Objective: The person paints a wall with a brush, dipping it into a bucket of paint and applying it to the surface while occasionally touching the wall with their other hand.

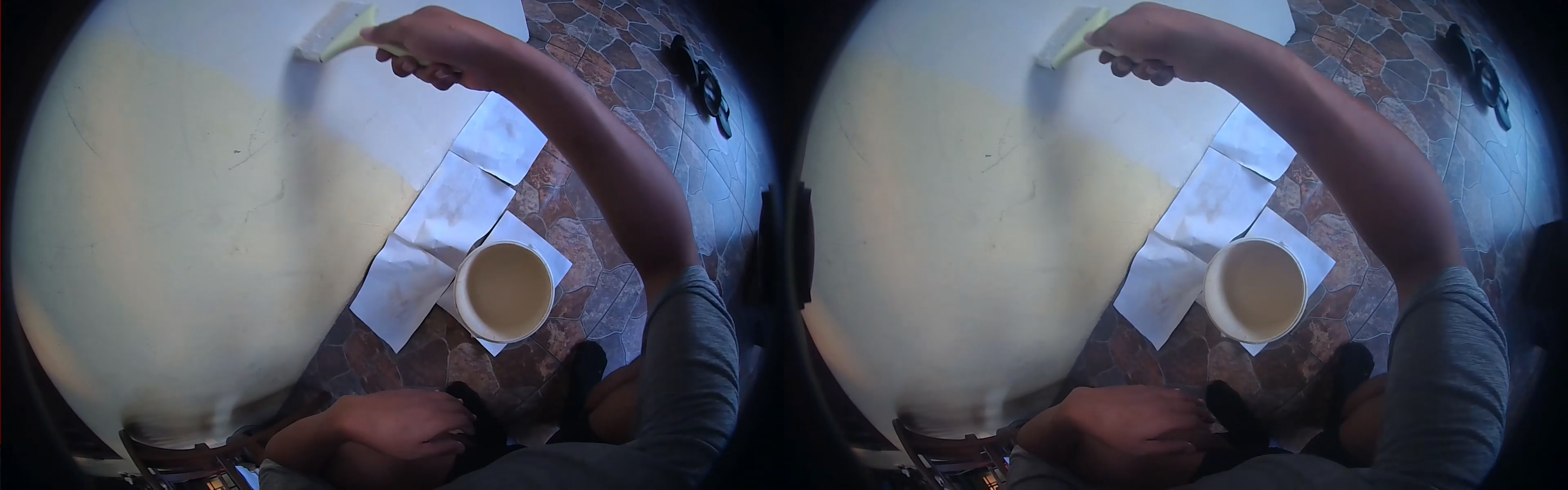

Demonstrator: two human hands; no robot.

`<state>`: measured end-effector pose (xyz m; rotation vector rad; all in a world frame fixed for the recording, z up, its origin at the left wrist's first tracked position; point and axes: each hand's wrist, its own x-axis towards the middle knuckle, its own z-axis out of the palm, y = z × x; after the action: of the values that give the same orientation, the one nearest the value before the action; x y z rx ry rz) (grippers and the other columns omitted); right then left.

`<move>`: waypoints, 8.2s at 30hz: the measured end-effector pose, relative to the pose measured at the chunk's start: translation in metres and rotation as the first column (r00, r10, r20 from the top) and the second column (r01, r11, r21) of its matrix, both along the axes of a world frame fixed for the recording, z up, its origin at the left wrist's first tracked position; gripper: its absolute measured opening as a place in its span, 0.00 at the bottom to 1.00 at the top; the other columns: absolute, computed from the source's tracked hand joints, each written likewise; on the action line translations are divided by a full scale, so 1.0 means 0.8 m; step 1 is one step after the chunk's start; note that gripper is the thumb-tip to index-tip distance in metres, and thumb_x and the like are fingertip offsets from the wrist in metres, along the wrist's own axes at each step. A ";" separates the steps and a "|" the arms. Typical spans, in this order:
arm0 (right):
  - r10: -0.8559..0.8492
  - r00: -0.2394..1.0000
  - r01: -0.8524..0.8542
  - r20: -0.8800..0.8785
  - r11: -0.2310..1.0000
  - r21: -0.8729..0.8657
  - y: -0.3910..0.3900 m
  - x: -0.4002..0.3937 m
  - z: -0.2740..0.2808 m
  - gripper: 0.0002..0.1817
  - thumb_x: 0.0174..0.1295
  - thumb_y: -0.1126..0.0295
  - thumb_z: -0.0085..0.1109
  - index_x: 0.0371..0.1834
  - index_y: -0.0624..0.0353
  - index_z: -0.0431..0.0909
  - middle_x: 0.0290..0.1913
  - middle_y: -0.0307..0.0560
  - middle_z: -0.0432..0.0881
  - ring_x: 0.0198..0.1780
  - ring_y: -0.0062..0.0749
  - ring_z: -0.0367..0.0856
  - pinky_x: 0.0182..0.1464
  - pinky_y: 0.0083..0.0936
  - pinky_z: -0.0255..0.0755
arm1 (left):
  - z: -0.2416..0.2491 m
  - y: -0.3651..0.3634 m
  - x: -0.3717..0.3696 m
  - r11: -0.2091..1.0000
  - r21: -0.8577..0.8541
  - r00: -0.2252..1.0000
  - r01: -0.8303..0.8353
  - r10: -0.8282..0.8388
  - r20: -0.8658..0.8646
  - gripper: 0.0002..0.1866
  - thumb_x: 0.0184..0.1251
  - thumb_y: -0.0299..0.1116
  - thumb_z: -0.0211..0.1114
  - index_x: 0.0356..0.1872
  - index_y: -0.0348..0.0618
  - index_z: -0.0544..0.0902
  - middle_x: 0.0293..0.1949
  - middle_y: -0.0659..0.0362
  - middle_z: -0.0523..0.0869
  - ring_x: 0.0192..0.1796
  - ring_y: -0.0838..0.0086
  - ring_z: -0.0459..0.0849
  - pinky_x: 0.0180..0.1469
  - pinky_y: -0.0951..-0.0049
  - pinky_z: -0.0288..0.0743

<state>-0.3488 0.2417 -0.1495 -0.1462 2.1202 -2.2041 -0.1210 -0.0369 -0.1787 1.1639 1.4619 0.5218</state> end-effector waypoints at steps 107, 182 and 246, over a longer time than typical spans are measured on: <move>0.006 0.768 -0.156 0.641 0.972 0.178 -0.060 -0.017 -0.460 0.23 0.76 0.53 0.54 0.34 0.66 0.75 0.19 0.44 0.73 0.13 0.26 0.66 0.13 0.29 0.57 | 0.044 -0.006 0.016 0.966 0.237 0.968 -0.104 0.154 -0.200 0.12 0.71 0.32 0.58 0.40 0.29 0.83 0.50 0.34 0.86 0.53 0.41 0.86 0.56 0.47 0.81; 0.086 0.822 -0.147 0.563 0.987 0.063 -0.072 -0.037 -0.326 0.21 0.78 0.52 0.52 0.35 0.60 0.75 0.23 0.39 0.73 0.16 0.21 0.59 0.19 0.26 0.53 | 0.024 -0.004 -0.026 0.984 -0.133 0.989 0.115 -0.127 -0.082 0.25 0.82 0.41 0.51 0.69 0.33 0.73 0.75 0.38 0.68 0.80 0.43 0.63 0.81 0.44 0.56; 0.017 0.954 0.006 -0.300 0.997 0.072 -0.055 0.031 0.085 0.28 0.79 0.48 0.50 0.42 0.70 0.77 0.21 0.36 0.70 0.14 0.16 0.58 0.16 0.22 0.52 | 0.029 -0.013 0.033 0.991 0.133 0.977 -0.029 0.056 -0.203 0.18 0.78 0.39 0.57 0.57 0.34 0.78 0.60 0.42 0.81 0.61 0.48 0.80 0.65 0.53 0.75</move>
<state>-0.3236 0.1976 -0.0815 -0.5135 2.3409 -2.2185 -0.0945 -0.0476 -0.1551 1.3228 1.6542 0.5444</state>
